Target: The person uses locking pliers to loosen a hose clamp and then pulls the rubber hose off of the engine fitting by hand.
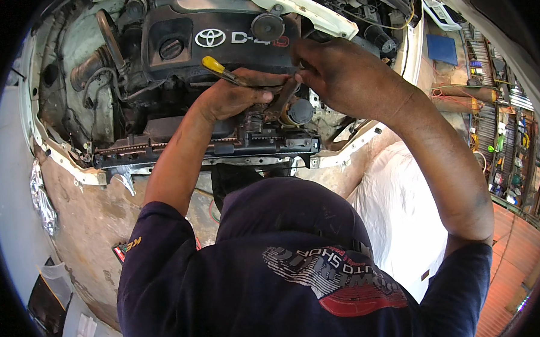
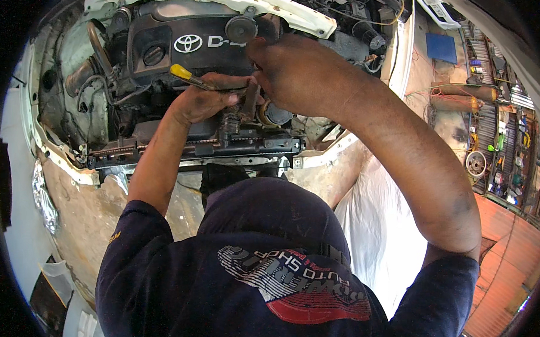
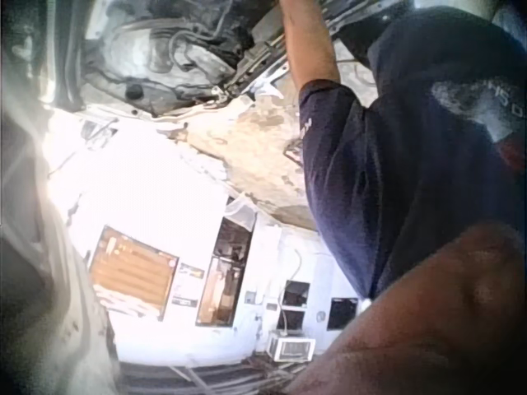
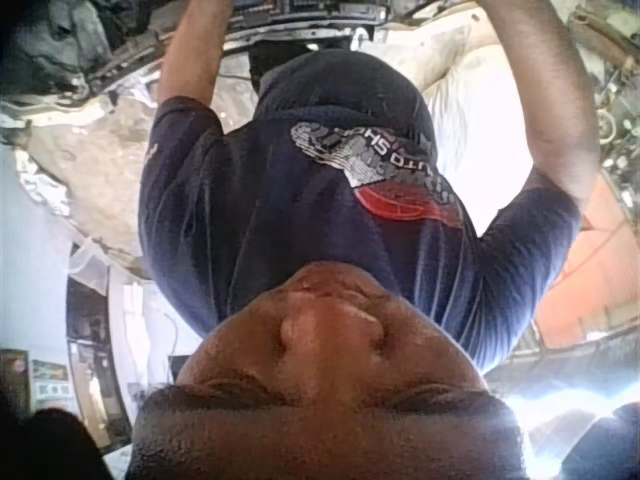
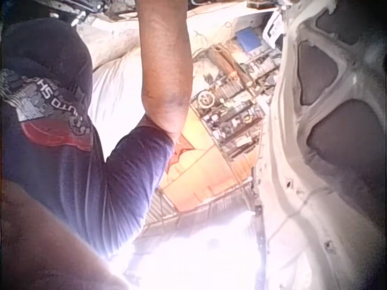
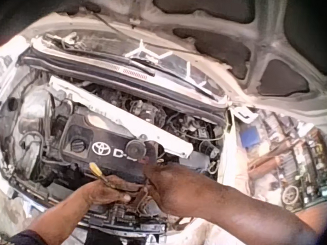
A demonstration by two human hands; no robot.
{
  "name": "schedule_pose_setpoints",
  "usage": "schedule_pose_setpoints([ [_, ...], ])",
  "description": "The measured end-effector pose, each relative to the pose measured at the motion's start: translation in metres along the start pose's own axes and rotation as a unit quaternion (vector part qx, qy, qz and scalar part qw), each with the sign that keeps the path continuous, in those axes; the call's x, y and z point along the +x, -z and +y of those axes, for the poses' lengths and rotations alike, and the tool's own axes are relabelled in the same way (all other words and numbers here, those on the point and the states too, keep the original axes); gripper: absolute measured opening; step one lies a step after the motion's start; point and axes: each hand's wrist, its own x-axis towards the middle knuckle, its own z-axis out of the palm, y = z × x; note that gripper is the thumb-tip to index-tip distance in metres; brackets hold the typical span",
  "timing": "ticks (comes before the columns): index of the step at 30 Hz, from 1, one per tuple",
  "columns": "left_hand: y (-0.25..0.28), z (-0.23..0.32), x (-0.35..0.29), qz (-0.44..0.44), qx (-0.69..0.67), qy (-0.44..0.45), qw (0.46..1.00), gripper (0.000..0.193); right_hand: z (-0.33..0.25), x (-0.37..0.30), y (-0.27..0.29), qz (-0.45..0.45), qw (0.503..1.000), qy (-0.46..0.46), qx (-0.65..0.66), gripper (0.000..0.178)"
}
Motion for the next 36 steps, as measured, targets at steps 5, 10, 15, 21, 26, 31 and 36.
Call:
schedule_pose_setpoints([
  [5, -0.003, -0.001, -0.004, -0.005, -0.031, -0.024, 0.999, 0.050, 0.004, 0.007, 0.005, 0.027, 0.987, 0.099, -0.121, 0.027],
  [10, -0.003, -0.012, -0.015, 0.034, -0.065, -0.069, 0.995, 0.048, -0.023, 0.025, 0.004, -0.031, 0.982, -0.016, -0.185, 0.035],
  [15, -0.005, -0.015, -0.014, 0.030, -0.058, -0.107, 0.992, 0.045, -0.005, 0.018, 0.002, 0.030, 0.983, 0.093, -0.154, 0.042],
  [21, 0.002, -0.012, -0.024, 0.046, -0.073, -0.096, 0.992, 0.042, -0.019, 0.031, 0.001, -0.008, 0.990, 0.026, -0.139, 0.033],
  [26, -0.008, -0.016, -0.012, 0.089, 0.042, -0.067, 0.993, 0.048, 0.000, 0.017, -0.003, 0.039, 0.997, 0.058, -0.040, 0.035],
  [31, -0.008, -0.012, -0.030, 0.120, -0.008, -0.072, 0.990, 0.047, -0.020, 0.039, -0.008, -0.053, 0.997, -0.043, 0.031, 0.034],
  [36, -0.007, -0.011, -0.023, 0.066, 0.084, -0.106, 0.989, 0.044, 0.000, 0.053, -0.046, -0.098, 0.905, 0.035, 0.413, 0.085],
])
